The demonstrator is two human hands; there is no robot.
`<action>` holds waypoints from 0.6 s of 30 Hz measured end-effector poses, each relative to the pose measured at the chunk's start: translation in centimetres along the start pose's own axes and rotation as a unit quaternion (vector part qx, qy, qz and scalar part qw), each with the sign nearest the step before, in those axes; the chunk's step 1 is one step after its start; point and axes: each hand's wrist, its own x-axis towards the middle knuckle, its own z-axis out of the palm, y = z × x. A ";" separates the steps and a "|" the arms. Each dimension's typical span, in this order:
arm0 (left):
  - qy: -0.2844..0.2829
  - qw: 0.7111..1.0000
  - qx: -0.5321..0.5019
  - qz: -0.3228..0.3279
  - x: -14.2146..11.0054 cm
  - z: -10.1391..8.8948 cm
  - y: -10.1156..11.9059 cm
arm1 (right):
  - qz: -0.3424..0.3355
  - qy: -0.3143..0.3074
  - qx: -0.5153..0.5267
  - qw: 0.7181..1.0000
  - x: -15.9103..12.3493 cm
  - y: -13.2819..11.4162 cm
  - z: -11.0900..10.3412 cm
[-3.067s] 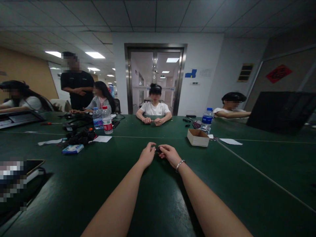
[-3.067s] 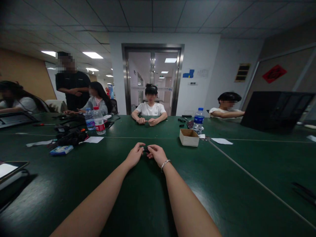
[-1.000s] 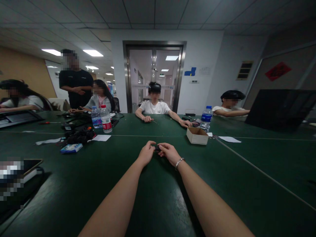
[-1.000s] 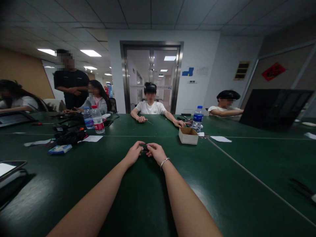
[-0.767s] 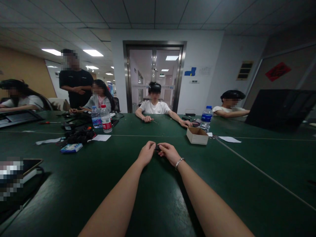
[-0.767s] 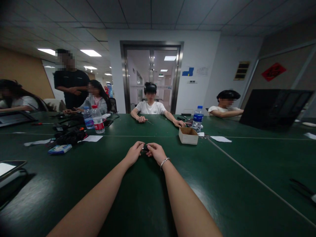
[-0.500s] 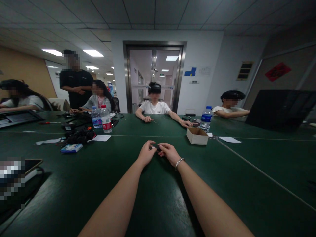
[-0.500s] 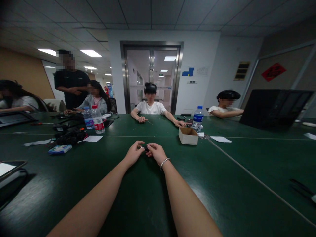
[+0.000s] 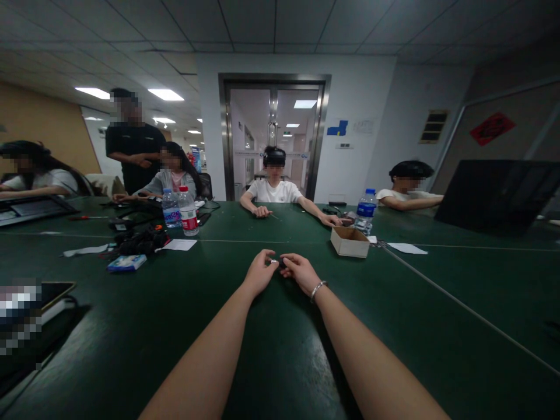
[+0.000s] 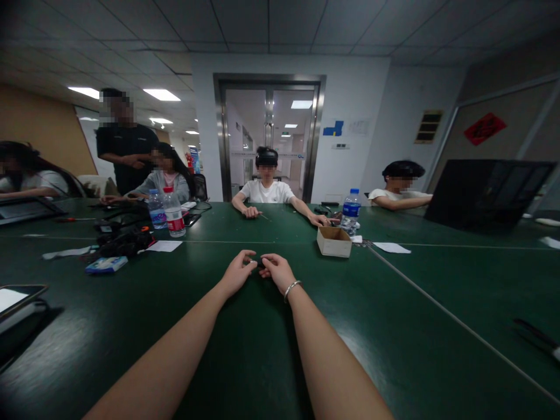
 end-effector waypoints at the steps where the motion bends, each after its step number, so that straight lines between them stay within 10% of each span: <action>1: 0.005 1.000 0.000 -0.001 0.0 0.0 0.1 | 0.000 0.002 0.003 1.000 0.0 0.0 0.0; 18: 0.024 1.000 -0.010 -0.001 0.0 0.0 -0.1 | -0.003 -0.001 0.021 1.000 0.0 0.2 -0.1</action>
